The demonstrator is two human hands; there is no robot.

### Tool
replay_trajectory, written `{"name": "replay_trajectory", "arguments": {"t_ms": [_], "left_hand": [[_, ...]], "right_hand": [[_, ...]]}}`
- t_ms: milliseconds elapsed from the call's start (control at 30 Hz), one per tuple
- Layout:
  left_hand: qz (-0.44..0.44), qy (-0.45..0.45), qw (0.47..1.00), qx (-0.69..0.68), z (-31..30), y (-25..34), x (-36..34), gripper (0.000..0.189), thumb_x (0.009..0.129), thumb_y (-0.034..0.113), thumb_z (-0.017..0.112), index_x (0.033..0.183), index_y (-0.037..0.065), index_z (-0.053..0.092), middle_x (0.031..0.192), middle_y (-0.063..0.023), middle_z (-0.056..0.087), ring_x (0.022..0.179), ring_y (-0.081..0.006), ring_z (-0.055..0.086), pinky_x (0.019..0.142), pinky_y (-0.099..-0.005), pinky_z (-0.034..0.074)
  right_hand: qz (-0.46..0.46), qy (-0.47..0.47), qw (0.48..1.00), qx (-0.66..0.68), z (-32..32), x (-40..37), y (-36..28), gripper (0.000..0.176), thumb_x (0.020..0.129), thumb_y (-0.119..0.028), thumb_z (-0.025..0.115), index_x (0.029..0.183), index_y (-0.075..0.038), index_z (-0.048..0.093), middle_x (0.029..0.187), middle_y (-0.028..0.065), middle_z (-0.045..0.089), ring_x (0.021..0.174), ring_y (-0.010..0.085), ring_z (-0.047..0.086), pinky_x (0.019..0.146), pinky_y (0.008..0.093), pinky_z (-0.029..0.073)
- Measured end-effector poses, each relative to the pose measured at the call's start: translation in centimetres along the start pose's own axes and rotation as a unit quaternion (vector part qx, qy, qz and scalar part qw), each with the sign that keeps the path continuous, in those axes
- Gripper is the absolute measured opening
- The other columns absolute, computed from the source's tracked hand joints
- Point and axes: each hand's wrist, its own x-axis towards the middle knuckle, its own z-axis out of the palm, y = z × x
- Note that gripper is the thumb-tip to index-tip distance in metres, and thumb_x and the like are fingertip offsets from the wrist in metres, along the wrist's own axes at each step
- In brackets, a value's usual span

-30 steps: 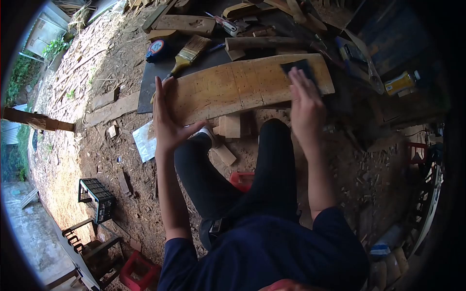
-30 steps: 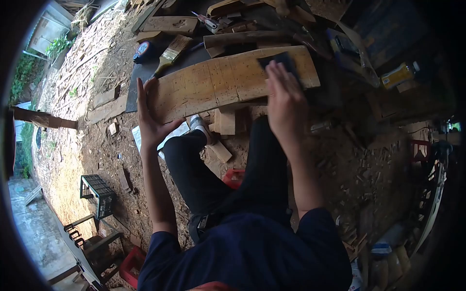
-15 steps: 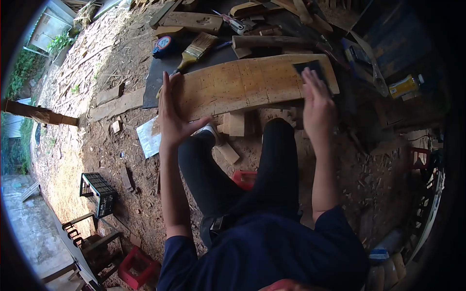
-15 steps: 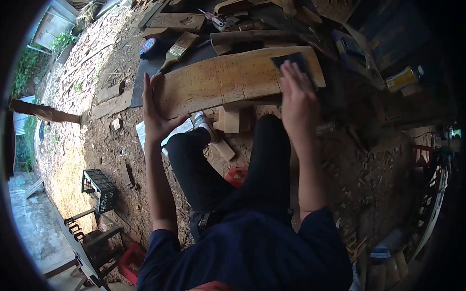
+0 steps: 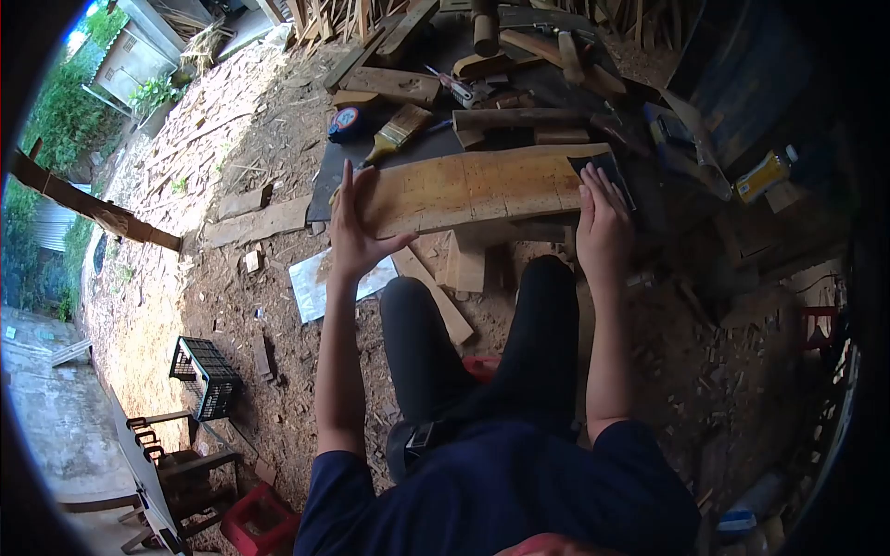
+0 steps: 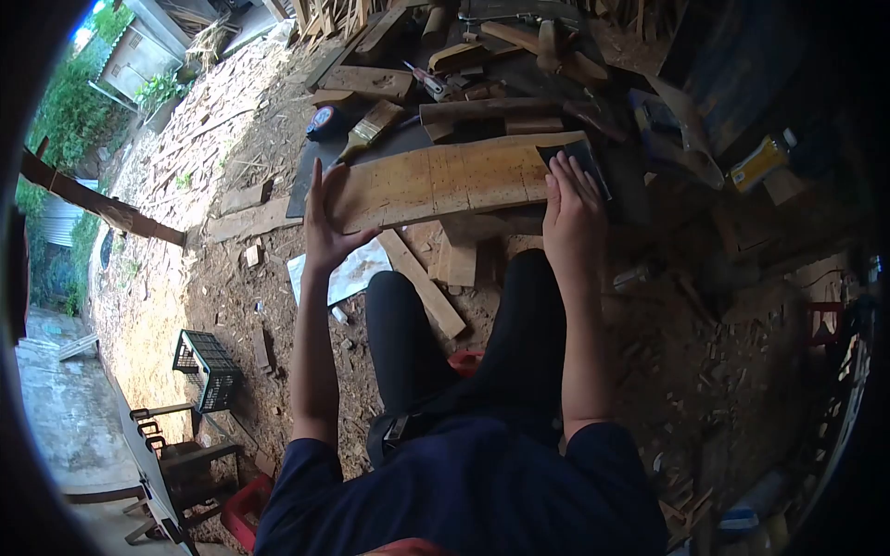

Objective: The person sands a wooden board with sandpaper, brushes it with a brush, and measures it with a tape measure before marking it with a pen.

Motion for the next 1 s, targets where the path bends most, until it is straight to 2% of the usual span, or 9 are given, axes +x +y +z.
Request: {"name": "replay_trajectory", "arguments": {"t_ms": [200,367,500,567,667,767,833,967,1000], "left_hand": [[0.001,-0.030,0.998,0.059,-0.8,0.8,0.3,0.143,0.062,0.040,0.106,0.176,0.004,0.027,0.158,-0.0210,0.062,0.150,-0.0377,0.056,0.127,-0.0512,0.040],[0.001,-0.030,0.998,0.051,-0.9,1.0,0.5,0.139,0.062,0.041,0.105,0.174,0.003,0.031,0.159,-0.0202,0.062,0.150,-0.0386,0.055,0.128,-0.0517,0.038],[-0.006,-0.029,0.998,0.060,-1.0,1.6,0.5,0.138,0.062,0.044,0.105,0.173,0.002,0.033,0.158,-0.0190,0.062,0.152,-0.0395,0.053,0.128,-0.0521,0.037],[0.000,-0.020,0.998,0.067,-1.0,1.5,0.5,0.138,0.062,0.045,0.104,0.173,0.002,0.034,0.158,-0.0185,0.063,0.152,-0.0396,0.052,0.128,-0.0526,0.037],[-0.006,-0.023,0.998,0.058,-1.2,1.5,0.6,0.134,0.062,0.047,0.104,0.170,0.002,0.039,0.160,-0.0179,0.061,0.154,-0.0393,0.051,0.129,-0.0529,0.037],[0.002,-0.016,0.999,0.051,-1.0,0.7,0.4,0.131,0.061,0.049,0.105,0.167,0.001,0.045,0.159,-0.0182,0.062,0.153,-0.0401,0.051,0.129,-0.0528,0.037],[0.005,-0.030,0.997,0.073,-1.2,0.7,0.6,0.137,0.061,0.051,0.105,0.171,0.002,0.039,0.157,-0.0182,0.063,0.153,-0.0400,0.051,0.128,-0.0531,0.038],[-0.009,-0.010,0.998,0.054,-1.0,0.8,0.2,0.152,0.063,0.055,0.104,0.177,0.003,0.019,0.156,-0.0187,0.063,0.150,-0.0403,0.054,0.126,-0.0536,0.040],[-0.009,-0.004,0.999,0.048,-0.8,0.7,0.1,0.155,0.063,0.055,0.103,0.178,0.003,0.014,0.156,-0.0189,0.063,0.149,-0.0405,0.055,0.126,-0.0537,0.040]], "right_hand": [[0.006,0.000,0.999,-0.031,1.2,-0.3,-3.0,0.033,0.114,-0.016,0.060,0.135,0.004,0.075,0.144,0.0198,0.074,0.140,0.0351,0.067,0.122,0.0489,0.049],[-0.103,-0.079,0.990,0.047,2.6,-2.2,-9.0,0.032,0.111,-0.017,0.067,0.135,0.001,0.076,0.144,0.0192,0.074,0.141,0.0344,0.068,0.122,0.0484,0.051],[0.050,-0.035,0.998,-0.002,-1.6,0.9,-1.9,0.033,0.115,-0.018,0.059,0.135,0.003,0.075,0.142,0.0198,0.075,0.138,0.0352,0.068,0.118,0.0468,0.054],[0.070,-0.022,0.996,-0.053,-0.9,1.0,-1.2,0.035,0.116,-0.019,0.056,0.135,0.003,0.075,0.143,0.0201,0.074,0.140,0.0350,0.067,0.119,0.0467,0.053],[0.006,-0.060,0.998,0.010,2.9,-0.5,-8.5,0.033,0.113,-0.018,0.062,0.133,0.003,0.076,0.145,0.0205,0.073,0.139,0.0356,0.068,0.122,0.0477,0.052],[-0.125,-0.119,0.983,0.064,3.8,-2.9,-13.4,0.035,0.112,-0.020,0.066,0.136,0.004,0.074,0.141,0.0220,0.075,0.138,0.0358,0.069,0.121,0.0491,0.052],[-0.069,-0.127,0.987,0.068,2.2,-1.7,-10.4,0.034,0.113,-0.020,0.064,0.137,0.001,0.074,0.141,0.0211,0.075,0.138,0.0361,0.069,0.118,0.0479,0.055],[0.131,-0.069,0.989,0.015,-0.6,1.3,-2.2,0.036,0.117,-0.023,0.055,0.138,-0.001,0.074,0.145,0.0210,0.072,0.139,0.0374,0.067,0.114,0.0466,0.057],[0.110,-0.064,0.992,-0.011,0.2,1.2,-3.7,0.036,0.117,-0.024,0.055,0.137,-0.001,0.075,0.145,0.0209,0.072,0.138,0.0378,0.067,0.115,0.0468,0.056]]}}
